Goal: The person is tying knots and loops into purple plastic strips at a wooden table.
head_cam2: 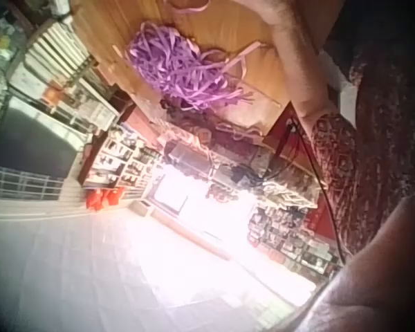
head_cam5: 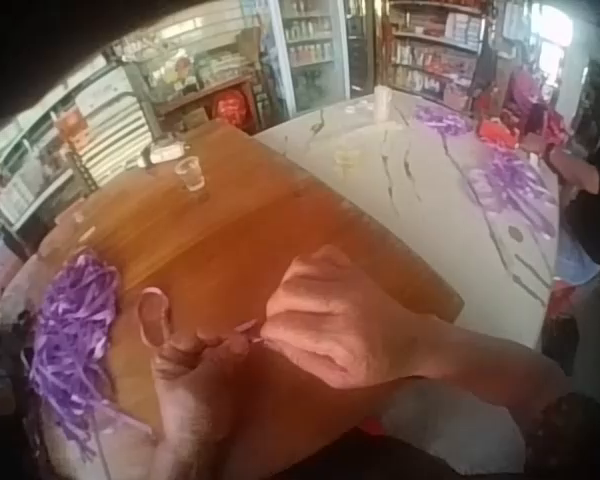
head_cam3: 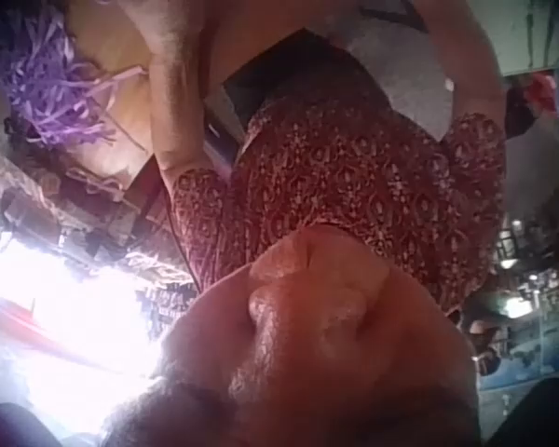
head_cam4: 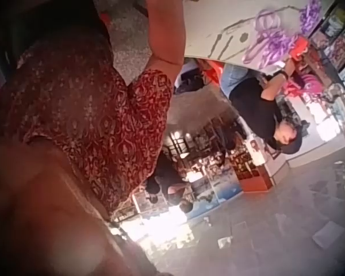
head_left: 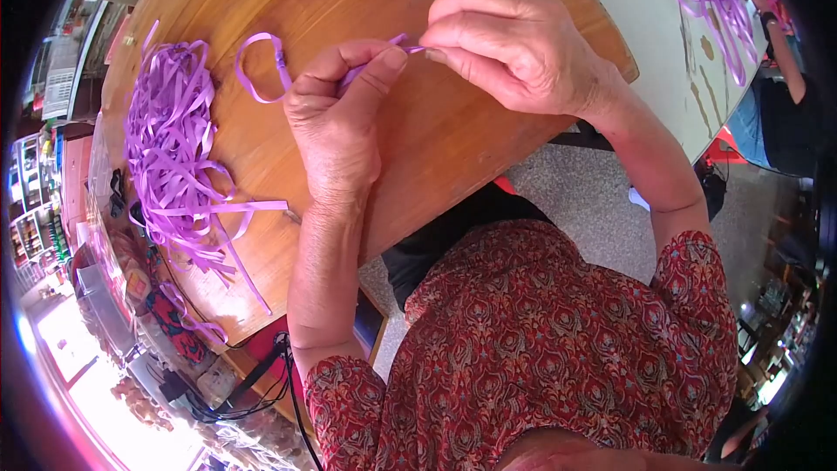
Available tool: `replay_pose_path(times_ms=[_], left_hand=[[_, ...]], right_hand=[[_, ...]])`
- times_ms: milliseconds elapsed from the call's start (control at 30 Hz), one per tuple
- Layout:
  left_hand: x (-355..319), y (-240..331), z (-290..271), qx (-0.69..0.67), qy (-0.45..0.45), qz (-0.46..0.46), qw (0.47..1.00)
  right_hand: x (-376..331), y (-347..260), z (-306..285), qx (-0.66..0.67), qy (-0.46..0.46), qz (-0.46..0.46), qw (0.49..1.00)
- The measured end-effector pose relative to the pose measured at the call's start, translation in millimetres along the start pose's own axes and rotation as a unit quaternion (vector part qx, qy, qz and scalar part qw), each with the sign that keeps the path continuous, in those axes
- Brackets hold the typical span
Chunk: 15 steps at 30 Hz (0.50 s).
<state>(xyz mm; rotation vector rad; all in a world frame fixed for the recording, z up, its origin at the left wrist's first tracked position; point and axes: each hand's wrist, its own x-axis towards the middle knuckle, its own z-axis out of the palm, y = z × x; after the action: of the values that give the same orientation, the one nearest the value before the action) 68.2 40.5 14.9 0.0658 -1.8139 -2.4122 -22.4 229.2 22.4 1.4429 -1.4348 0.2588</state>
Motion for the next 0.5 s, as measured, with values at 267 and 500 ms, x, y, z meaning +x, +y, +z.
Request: replay_pose_path(times_ms=[267,500], left_hand=[[-4,-5,4,0.034,0.01,0.0,0.999],[-1,-1,6,0.053,0.015,-0.025,0.998]], right_hand=[[-14,8,3,0.105,0.056,0.001,0.993],[-17,3,-3,0.181,0.05,0.08,0.979]])
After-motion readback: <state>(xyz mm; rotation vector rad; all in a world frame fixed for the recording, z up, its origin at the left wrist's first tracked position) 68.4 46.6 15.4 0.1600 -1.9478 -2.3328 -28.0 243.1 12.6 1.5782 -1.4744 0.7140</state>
